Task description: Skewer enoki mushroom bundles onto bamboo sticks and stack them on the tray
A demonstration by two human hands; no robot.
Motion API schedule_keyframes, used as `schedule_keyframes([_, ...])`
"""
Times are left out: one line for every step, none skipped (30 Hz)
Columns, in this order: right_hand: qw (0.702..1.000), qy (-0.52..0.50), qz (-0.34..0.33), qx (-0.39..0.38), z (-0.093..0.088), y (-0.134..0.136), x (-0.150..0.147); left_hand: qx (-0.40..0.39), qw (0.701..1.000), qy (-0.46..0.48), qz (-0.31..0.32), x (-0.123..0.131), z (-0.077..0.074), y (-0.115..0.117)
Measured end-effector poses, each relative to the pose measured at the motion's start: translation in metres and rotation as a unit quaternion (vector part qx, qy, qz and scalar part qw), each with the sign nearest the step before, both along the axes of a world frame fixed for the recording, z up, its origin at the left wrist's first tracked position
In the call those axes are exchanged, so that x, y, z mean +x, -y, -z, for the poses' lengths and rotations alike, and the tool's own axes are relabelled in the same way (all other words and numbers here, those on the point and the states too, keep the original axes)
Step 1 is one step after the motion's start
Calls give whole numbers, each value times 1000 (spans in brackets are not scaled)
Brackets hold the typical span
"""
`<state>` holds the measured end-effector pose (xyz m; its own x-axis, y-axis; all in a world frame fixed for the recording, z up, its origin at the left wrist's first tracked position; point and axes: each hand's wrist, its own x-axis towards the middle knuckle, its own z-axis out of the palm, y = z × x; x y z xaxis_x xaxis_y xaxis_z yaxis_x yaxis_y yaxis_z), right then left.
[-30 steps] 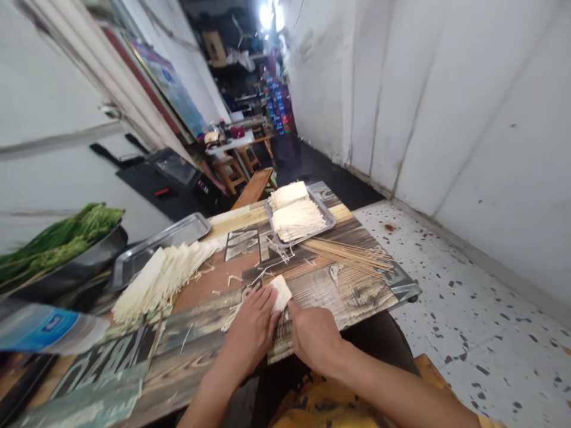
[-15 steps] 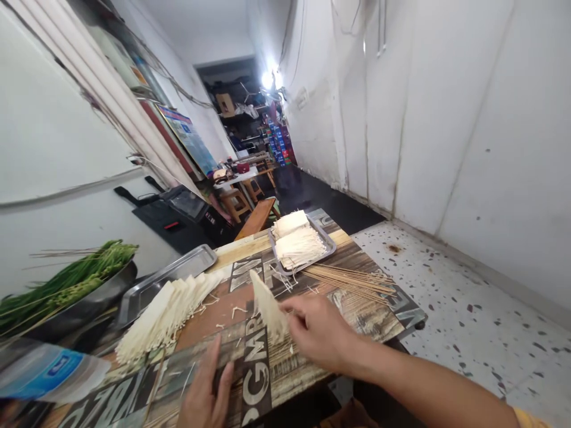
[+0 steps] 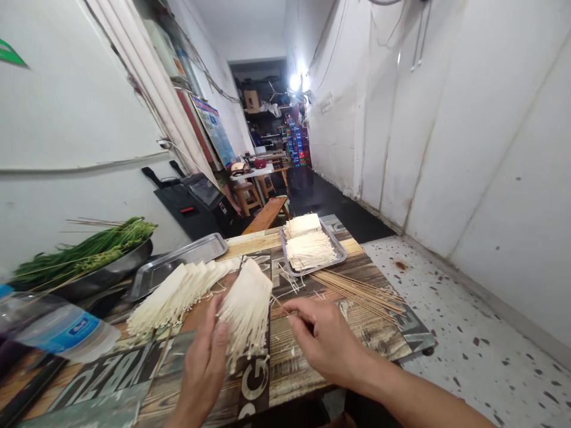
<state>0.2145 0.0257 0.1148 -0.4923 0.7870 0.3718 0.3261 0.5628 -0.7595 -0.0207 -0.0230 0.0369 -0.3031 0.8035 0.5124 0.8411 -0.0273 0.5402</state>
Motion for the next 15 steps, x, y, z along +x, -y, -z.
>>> schedule_keyframes([1000,6,5,20,-4,-4,6,4,1000,6,-16,-5,8,5])
schedule_keyframes([999,13,12,41,-7,-10,12,11,999,6,-30,-11,17,10])
schedule_keyframes([998,21,20,61,-9,-17,17,16,999,1,-38,-18,27,16])
schedule_keyframes([996,32,31,83,-11,-27,22,15,999,-11,-40,-25,38,22])
schedule_keyframes([992,48,44,104,-13,-38,25,6,999,-31,-38,-31,48,27])
schedule_keyframes([987,71,65,129,-14,-51,27,-5,998,-61,-26,-36,56,32])
schedule_keyframes([979,100,87,154,-16,-65,28,-14,995,-94,-11,-41,63,35])
schedule_keyframes([968,135,115,175,-17,-81,28,-15,992,-126,8,-43,68,38])
schedule_keyframes([956,172,143,190,-18,-97,26,-10,988,-153,27,-45,72,39])
schedule_keyframes([948,190,161,198,-19,-113,23,-2,984,-172,44,-45,74,40])
schedule_keyframes([943,202,172,202,-21,-130,19,5,981,-183,60,-45,75,40])
schedule_keyframes([938,210,183,204,-23,-146,14,12,980,-188,70,-44,75,39])
schedule_keyframes([935,216,192,204,-25,-160,9,16,979,-188,76,-44,76,38])
schedule_keyframes([933,221,201,203,-27,-174,4,17,979,-186,78,-44,76,38])
schedule_keyframes([931,224,208,201,-29,-186,-2,17,980,-184,78,-45,77,37])
